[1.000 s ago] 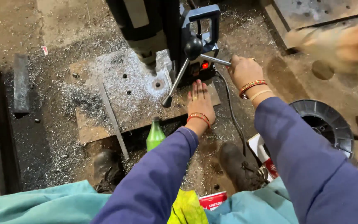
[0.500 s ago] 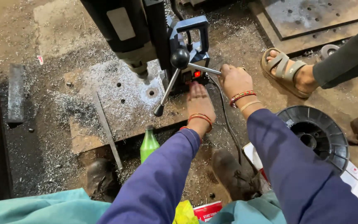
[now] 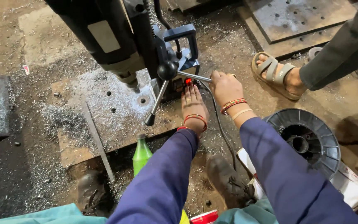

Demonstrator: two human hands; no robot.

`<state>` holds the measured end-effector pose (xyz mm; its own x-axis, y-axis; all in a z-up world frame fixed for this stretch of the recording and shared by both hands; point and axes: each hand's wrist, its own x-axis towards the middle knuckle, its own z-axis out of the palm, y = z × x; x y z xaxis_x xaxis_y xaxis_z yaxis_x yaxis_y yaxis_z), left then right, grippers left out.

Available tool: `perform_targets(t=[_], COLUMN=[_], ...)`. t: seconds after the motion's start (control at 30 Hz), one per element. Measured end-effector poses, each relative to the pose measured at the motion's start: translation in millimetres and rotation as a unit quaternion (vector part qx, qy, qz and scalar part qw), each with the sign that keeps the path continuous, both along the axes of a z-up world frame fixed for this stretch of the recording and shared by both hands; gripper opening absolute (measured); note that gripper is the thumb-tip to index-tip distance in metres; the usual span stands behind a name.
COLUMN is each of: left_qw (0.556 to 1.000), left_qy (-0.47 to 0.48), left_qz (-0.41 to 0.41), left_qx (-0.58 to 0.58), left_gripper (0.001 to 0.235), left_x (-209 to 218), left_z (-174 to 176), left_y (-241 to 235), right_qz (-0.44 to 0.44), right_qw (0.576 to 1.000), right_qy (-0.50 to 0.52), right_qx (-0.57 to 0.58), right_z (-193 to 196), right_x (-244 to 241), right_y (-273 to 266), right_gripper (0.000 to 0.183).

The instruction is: The person uses a magnetic drill to make holes in a metal plate, applying liquid from a bottle onto the drill bit and clearing metal shavings with a metal rod and a brush. The person then picks up the drill and moves it to another location on the floor.

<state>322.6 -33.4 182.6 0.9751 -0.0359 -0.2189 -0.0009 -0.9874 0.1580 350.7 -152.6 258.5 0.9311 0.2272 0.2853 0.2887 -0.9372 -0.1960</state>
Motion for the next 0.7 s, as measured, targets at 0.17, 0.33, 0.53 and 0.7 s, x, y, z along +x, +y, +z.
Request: perform_targets(t=[0.17, 0.33, 0.53, 0.7], left_qw=[1.0, 0.998, 0.996, 0.992], left_qy=[0.0, 0.055, 0.01, -0.036], left_qz=[0.005, -0.023, -0.051, -0.057], left_qx=[-0.02, -0.007, 0.075, 0.109], left_gripper=[0.085, 0.091, 0.085, 0.072], left_x=[-6.1, -10.6, -1.8, -5.0], left_z=[9.6, 24.5, -9.2, -14.9], left_y=[5.9, 14.3, 13.0, 8.6], right_qz=[0.0, -0.001, -0.004, 0.002], right_qw=[1.0, 1.0, 1.0, 1.0], right_qy=[-0.003, -0.01, -0.007, -0.013], right_qx=[0.0, -0.009, -0.007, 0.004], right_z=[5.3, 3.1, 1.8, -1.8], right_x=[-4.3, -4.1, -2.2, -2.7], right_y=[1.7, 0.3, 0.3, -1.3], right_gripper=[0.015, 0.015, 0.015, 0.015])
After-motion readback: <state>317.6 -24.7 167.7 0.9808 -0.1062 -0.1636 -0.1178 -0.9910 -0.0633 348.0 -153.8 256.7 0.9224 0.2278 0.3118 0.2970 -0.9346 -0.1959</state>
